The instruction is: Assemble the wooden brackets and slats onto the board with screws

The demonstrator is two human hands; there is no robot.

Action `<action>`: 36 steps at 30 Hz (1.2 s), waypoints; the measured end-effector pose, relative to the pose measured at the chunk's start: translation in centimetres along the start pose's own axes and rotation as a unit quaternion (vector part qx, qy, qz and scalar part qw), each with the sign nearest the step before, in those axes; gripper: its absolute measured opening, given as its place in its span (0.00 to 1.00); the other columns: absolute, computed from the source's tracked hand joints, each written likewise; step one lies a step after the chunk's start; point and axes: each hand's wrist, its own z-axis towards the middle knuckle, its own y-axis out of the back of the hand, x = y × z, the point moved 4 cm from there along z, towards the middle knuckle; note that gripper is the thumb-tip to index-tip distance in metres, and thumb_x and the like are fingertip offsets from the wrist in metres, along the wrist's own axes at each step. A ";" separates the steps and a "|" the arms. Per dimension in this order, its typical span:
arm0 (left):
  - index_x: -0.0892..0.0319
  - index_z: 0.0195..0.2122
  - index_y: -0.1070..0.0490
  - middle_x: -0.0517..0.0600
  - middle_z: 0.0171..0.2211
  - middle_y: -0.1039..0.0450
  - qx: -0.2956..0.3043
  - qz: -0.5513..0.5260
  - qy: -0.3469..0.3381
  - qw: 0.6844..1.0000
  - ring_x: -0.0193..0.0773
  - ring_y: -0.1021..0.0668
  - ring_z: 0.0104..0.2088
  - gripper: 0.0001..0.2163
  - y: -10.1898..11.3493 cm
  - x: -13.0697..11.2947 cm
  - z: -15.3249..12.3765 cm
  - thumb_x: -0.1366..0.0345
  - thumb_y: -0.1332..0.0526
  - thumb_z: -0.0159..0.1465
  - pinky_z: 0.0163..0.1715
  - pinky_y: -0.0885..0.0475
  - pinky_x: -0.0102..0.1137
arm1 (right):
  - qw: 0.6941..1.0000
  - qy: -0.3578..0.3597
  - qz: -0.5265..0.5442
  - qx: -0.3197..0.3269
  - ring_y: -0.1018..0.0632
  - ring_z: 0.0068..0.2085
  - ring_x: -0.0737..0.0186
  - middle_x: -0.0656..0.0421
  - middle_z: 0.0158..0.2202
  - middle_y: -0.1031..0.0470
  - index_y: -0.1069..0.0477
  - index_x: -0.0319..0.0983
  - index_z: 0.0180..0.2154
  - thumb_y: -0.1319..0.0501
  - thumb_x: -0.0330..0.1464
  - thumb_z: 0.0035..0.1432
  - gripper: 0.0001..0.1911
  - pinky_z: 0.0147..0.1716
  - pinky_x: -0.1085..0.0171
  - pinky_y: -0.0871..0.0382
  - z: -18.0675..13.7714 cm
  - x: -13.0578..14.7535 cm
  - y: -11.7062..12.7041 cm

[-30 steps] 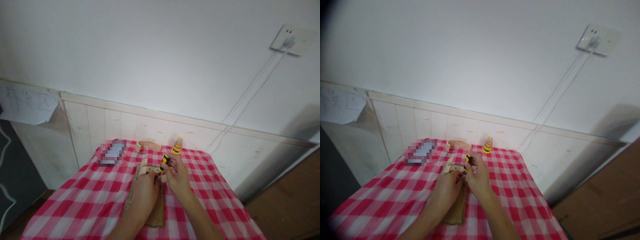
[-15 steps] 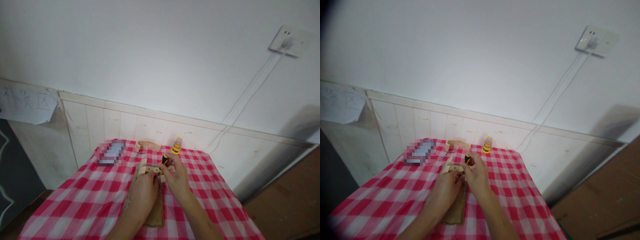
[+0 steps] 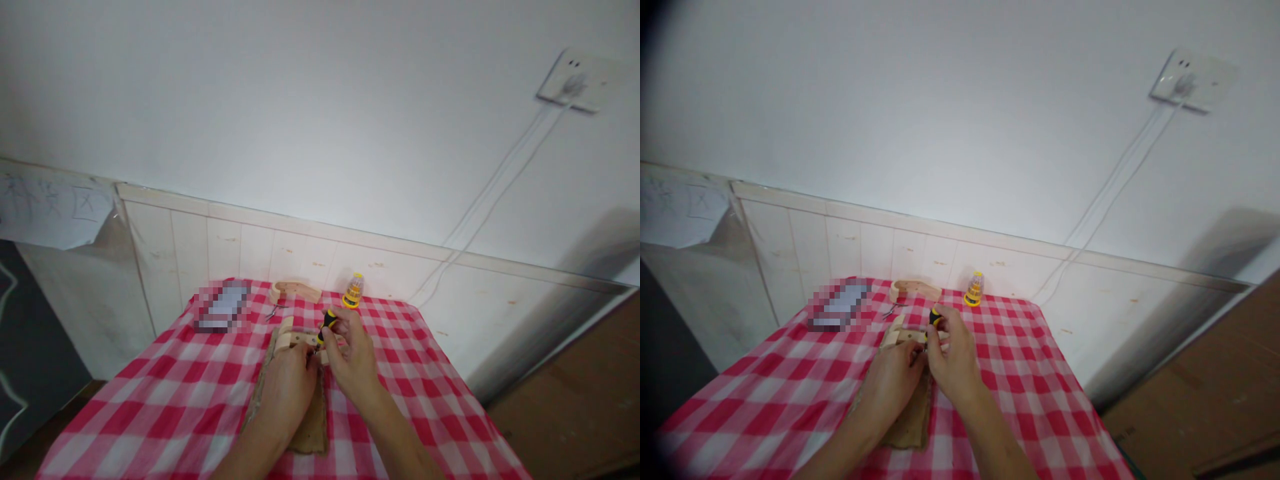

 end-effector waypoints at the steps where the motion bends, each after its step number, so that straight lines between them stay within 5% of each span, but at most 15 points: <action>1: 0.57 0.44 0.20 0.56 0.41 0.17 -0.003 0.002 -0.002 1.000 0.44 0.17 0.43 0.12 0.0 0.0 0.0 0.62 0.44 0.71 0.40 0.31 0.32 | 1.000 -0.006 0.010 -0.005 0.16 0.41 0.57 0.54 0.42 0.19 0.31 0.44 0.53 0.41 0.31 0.65 0.15 0.35 0.62 0.20 0.0 -0.2 0.0; 24: 0.57 0.42 0.20 0.55 0.40 0.17 -0.009 0.007 -0.010 1.000 0.43 0.17 0.42 0.13 0.0 0.0 0.0 0.65 0.46 0.71 0.40 0.32 0.32 | 0.999 -0.014 0.033 -0.040 0.19 0.35 0.59 0.60 0.35 0.20 0.28 0.44 0.46 0.32 0.32 0.57 0.14 0.36 0.60 0.23 0.8 -0.9 0.2; 36: 0.57 0.43 0.20 0.55 0.41 0.17 -0.017 -0.005 -0.011 1.000 0.43 0.17 0.42 0.12 -0.3 0.2 0.1 0.66 0.44 0.70 0.40 0.32 0.32 | 0.997 0.073 -0.033 -0.020 0.19 0.38 0.59 0.56 0.41 0.19 0.26 0.44 0.53 0.36 0.31 0.63 0.16 0.40 0.60 0.21 0.7 0.1 0.5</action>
